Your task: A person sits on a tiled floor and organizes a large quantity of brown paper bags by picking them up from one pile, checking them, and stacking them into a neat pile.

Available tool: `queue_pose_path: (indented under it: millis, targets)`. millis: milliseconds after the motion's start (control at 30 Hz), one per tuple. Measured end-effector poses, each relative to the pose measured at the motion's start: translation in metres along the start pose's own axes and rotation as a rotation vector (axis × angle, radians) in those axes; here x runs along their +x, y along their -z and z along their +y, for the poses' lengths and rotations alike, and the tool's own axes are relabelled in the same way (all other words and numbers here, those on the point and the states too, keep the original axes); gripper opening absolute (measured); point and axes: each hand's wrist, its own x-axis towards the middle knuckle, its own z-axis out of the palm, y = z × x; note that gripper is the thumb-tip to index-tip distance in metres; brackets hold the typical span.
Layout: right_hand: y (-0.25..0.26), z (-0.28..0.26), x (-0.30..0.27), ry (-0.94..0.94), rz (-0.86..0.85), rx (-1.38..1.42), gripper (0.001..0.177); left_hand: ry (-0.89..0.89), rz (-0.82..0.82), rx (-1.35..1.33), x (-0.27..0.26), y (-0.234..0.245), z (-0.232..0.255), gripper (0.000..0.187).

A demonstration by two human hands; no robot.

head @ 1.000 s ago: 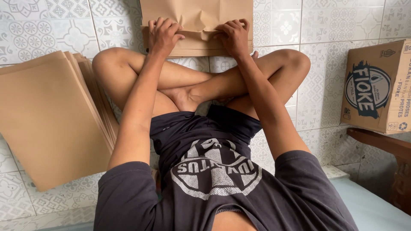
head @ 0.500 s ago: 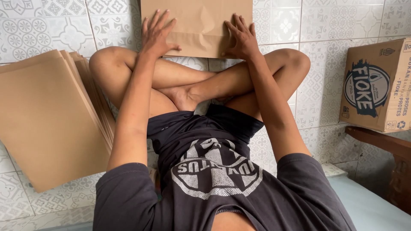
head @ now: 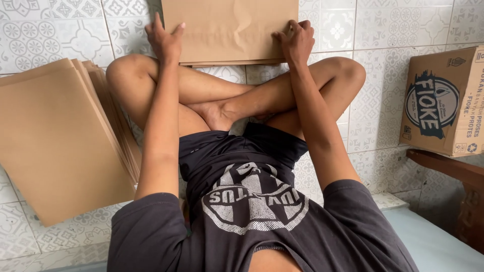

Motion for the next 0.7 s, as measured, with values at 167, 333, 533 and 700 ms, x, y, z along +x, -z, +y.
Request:
queue_pose_path:
  millis: [167, 333, 533, 700]
  targets:
    - [0.009, -0.012, -0.006, -0.056, -0.001, 0.199, 0.048, 0.052, 0.004, -0.139, -0.007, 0.002, -0.006, 0.054]
    - [0.024, -0.030, -0.009, 0.002, 0.066, 0.268, 0.045, -0.104, 0.082, 0.049, -0.016, 0.006, 0.002, 0.065]
    - [0.013, -0.026, -0.009, 0.092, 0.085, 0.158, 0.049, -0.162, 0.184, 0.195, -0.026, 0.015, 0.025, 0.065]
    - [0.011, -0.020, -0.009, -0.002, 0.011, 0.379, 0.052, -0.087, 0.030, -0.041, -0.027, 0.029, 0.020, 0.057]
